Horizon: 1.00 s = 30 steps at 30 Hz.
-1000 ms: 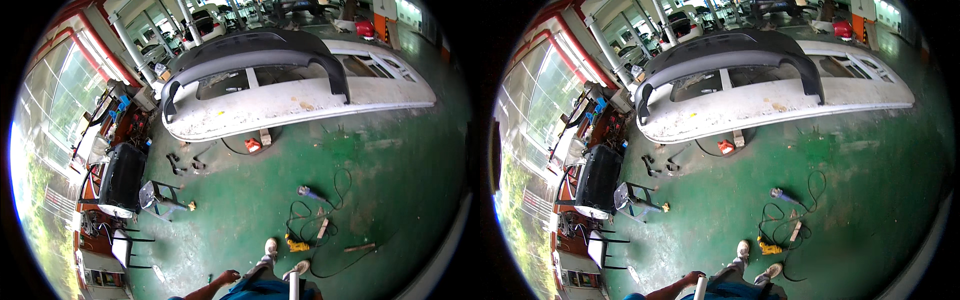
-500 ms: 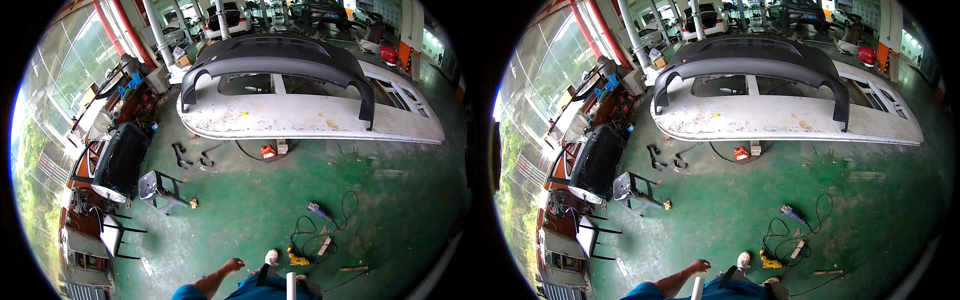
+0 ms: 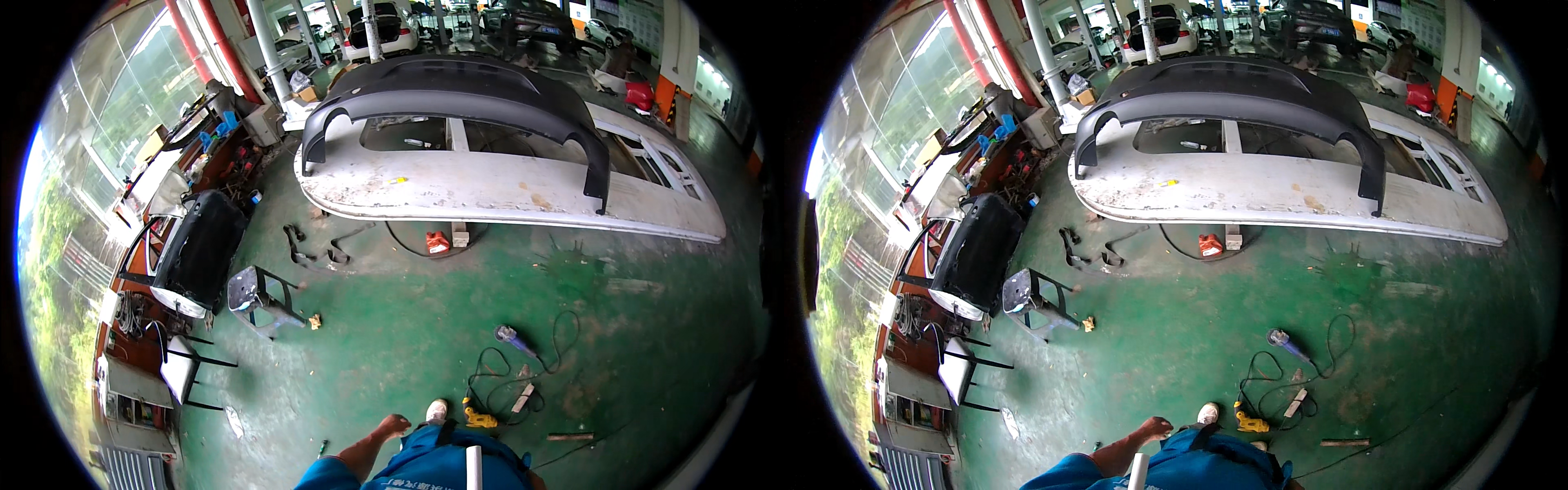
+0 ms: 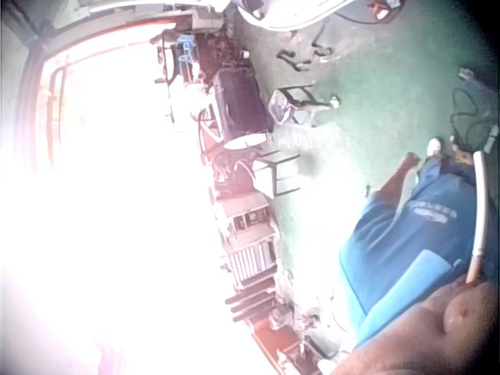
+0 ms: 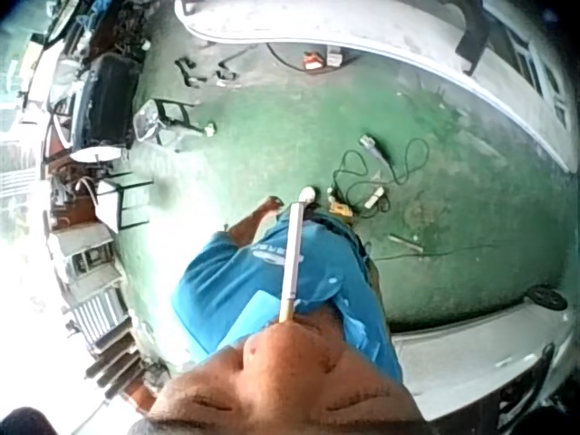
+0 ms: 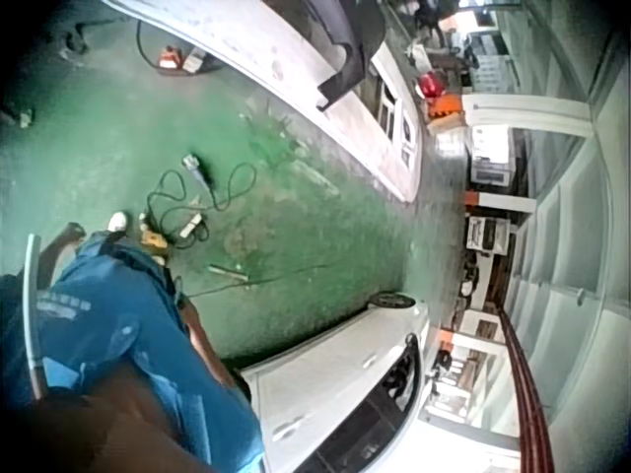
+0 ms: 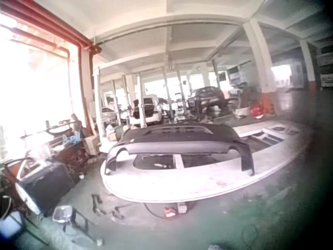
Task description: The person repeatedly lifts and lowers the car hood to check alignment, then uses a power grinder to smooth the front bumper area. The person handles the hood and bumper directly and uses a handheld grinder on the bumper surface.
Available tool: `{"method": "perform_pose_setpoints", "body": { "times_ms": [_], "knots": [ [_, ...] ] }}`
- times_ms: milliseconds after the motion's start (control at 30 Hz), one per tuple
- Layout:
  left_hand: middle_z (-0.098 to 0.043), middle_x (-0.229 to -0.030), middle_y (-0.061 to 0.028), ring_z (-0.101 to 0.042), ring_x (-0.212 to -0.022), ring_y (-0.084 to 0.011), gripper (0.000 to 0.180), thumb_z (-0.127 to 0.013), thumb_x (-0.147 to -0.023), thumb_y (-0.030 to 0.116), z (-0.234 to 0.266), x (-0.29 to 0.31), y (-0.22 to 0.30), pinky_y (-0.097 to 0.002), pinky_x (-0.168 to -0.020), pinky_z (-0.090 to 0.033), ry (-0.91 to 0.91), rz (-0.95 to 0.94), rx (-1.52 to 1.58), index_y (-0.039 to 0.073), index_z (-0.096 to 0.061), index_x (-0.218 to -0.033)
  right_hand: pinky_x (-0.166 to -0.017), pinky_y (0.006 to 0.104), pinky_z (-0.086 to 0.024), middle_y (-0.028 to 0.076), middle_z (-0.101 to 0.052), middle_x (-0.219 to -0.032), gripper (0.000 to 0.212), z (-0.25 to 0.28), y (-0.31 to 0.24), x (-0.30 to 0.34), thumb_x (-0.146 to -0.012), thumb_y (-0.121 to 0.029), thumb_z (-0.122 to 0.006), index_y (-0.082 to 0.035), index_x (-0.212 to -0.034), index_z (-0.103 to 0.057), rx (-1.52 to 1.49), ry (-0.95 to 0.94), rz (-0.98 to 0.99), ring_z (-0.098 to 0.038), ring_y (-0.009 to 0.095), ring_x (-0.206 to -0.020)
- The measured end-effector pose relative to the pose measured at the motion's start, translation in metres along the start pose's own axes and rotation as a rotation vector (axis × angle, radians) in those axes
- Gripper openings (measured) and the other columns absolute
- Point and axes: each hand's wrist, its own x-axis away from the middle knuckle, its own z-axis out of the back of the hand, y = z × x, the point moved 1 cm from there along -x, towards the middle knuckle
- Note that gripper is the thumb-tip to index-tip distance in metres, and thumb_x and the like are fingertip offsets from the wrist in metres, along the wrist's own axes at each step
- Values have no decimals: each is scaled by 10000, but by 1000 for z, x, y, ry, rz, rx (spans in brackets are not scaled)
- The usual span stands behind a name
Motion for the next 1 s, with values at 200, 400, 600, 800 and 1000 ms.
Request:
{"method": "perform_pose_setpoints", "body": {
  "times_ms": [200, 400, 600, 800, 1000],
  "knots": [
    [-699, -1002, -133, -671, -932, -323, 212, -606, -901, 240, 92, -22, 87, -422, -823, -548, 221, 272, 634, 92, -678, -1034, -912, 437, -511, 159, -701, -1019, 453, 57, 35, 7, -1066, -315, -365, -5, -1204, -665, 458, -266, 219, -613, 444, -998],
    [-706, -1057, -134, -670, -982, -218, 453, -556, -1008, 349, 246, 10, 272, -331, -901, -517, 450, -132, 794, -47, -622, -1219, -745, 323, -454, 79, -612, -854, 198, 143, -107, -34, -963, -252, -603, -70, -1039, -619, -383, 162, 278, -531, 173, -777],
    [-672, -1160, -201, -634, -1115, -301, 411, -510, -1033, 292, 363, 104, 469, -410, -960, -501, 464, -939, 801, -48, -624, -1234, -683, 336, -552, 120, -695, -881, 224, 218, -309, 29, -831, -164, -770, -38, -980, -661, -312, 471, 1044, -690, 259, -753],
    [-645, -1044, -338, -666, -977, -456, 497, -477, -1038, 309, 401, 166, 547, -536, -912, -512, 363, -1507, 814, -161, -612, -1124, -776, 410, -577, 165, -669, -1183, 369, 260, -361, 71, -791, -212, -762, -87, -1125, -669, -291, 428, 1504, -698, 342, -968],
    [-638, -1035, -361, -666, -943, -456, 523, -449, -1054, 316, 409, 186, 536, -538, -896, -514, 460, -1334, 861, -179, -596, -1135, -726, 433, -569, 183, -662, -1191, 330, 248, -381, 63, -809, -239, -752, -113, -1104, -672, -368, 348, 1555, -699, 363, -935]
  ]
}}
